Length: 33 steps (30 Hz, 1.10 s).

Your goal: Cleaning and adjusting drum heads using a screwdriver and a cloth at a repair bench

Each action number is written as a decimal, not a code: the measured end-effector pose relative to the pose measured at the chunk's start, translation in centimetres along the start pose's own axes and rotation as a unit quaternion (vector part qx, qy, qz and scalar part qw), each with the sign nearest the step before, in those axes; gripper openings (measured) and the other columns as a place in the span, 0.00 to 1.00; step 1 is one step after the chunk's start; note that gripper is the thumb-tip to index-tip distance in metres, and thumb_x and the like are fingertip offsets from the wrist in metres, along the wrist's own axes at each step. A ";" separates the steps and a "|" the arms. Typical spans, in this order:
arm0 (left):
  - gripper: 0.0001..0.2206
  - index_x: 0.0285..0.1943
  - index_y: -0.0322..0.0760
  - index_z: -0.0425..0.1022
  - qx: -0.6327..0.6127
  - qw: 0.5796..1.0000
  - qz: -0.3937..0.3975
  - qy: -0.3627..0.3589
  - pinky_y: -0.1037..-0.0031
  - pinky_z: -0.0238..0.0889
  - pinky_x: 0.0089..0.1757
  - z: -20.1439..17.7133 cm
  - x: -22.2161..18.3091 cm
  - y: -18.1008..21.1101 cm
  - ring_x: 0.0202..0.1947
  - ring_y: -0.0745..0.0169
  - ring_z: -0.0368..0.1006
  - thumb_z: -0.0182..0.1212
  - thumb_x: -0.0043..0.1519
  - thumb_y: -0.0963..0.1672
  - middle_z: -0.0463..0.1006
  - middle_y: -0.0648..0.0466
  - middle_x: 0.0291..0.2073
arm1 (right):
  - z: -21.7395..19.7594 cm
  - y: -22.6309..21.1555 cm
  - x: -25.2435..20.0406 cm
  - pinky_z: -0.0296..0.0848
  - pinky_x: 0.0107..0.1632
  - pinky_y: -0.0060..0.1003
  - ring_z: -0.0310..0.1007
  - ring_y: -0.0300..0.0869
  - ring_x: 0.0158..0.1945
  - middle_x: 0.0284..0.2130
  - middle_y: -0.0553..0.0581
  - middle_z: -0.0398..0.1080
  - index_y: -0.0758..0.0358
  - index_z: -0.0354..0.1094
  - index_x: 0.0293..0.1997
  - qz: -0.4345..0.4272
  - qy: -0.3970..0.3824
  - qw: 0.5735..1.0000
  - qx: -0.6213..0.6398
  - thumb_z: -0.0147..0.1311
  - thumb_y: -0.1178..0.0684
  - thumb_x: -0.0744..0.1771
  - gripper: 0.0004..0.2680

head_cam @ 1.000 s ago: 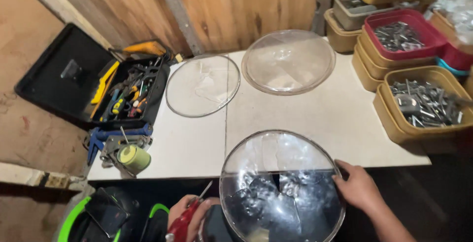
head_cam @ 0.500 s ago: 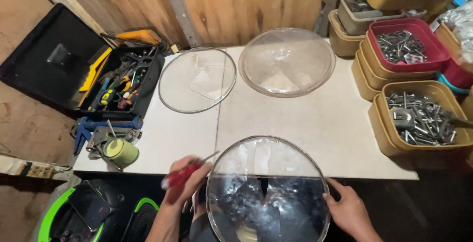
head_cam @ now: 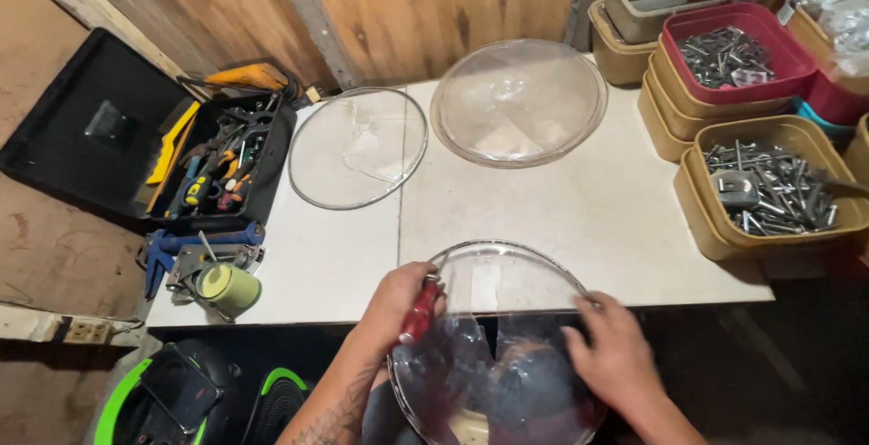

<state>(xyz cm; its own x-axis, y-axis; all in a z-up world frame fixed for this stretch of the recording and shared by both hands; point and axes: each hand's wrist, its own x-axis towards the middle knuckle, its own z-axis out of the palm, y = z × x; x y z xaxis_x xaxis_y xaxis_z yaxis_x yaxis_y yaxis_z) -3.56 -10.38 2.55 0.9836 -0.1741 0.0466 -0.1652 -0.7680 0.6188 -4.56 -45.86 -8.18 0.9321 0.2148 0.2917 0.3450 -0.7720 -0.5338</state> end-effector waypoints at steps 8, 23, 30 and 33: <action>0.15 0.57 0.37 0.72 0.103 0.988 0.103 -0.053 0.61 0.68 0.51 -0.3 1.6 0.3 0.50 0.44 0.76 0.54 0.62 0.44 0.78 0.46 0.45 | 7.2 -7.3 8.0 0.64 0.65 0.55 0.65 0.60 0.67 0.62 0.62 0.68 0.58 0.68 0.62 -0.201 0.018 0.979 -0.012 0.56 0.45 0.65 0.19; 0.06 0.37 0.47 0.69 0.188 0.965 0.173 -0.066 0.65 0.70 0.40 1.4 5.8 -4.9 0.36 0.54 0.76 0.54 0.64 0.48 0.71 0.58 0.29 | 10.3 -6.0 8.8 0.67 0.65 0.50 0.70 0.53 0.64 0.56 0.57 0.74 0.59 0.72 0.58 -0.189 0.023 0.980 -0.054 0.52 0.37 0.66 0.20; 0.05 0.37 0.47 0.74 0.216 0.958 0.163 -0.097 0.66 0.68 0.41 -0.2 6.2 -3.0 0.36 0.55 0.76 0.55 0.64 0.46 0.75 0.58 0.29 | 10.1 -6.1 8.8 0.68 0.63 0.49 0.70 0.52 0.64 0.55 0.56 0.74 0.57 0.73 0.56 -0.183 0.031 0.981 -0.050 0.52 0.36 0.66 0.19; 0.06 0.38 0.47 0.76 0.220 0.957 0.154 -0.106 0.66 0.68 0.42 0.7 6.4 -4.7 0.37 0.56 0.77 0.56 0.65 0.48 0.77 0.58 0.30 | 9.9 -6.3 8.8 0.69 0.63 0.49 0.71 0.53 0.63 0.55 0.56 0.75 0.57 0.73 0.56 -0.189 0.042 0.980 -0.055 0.51 0.37 0.66 0.19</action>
<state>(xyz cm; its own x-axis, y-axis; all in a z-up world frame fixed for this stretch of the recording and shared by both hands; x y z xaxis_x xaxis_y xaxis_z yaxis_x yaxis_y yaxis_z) 3.45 -8.35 -0.64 0.8541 -0.5199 -0.0153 -0.5057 -0.8369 0.2094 2.58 -33.16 -10.08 0.7263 0.4511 0.5187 0.6452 -0.7077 -0.2879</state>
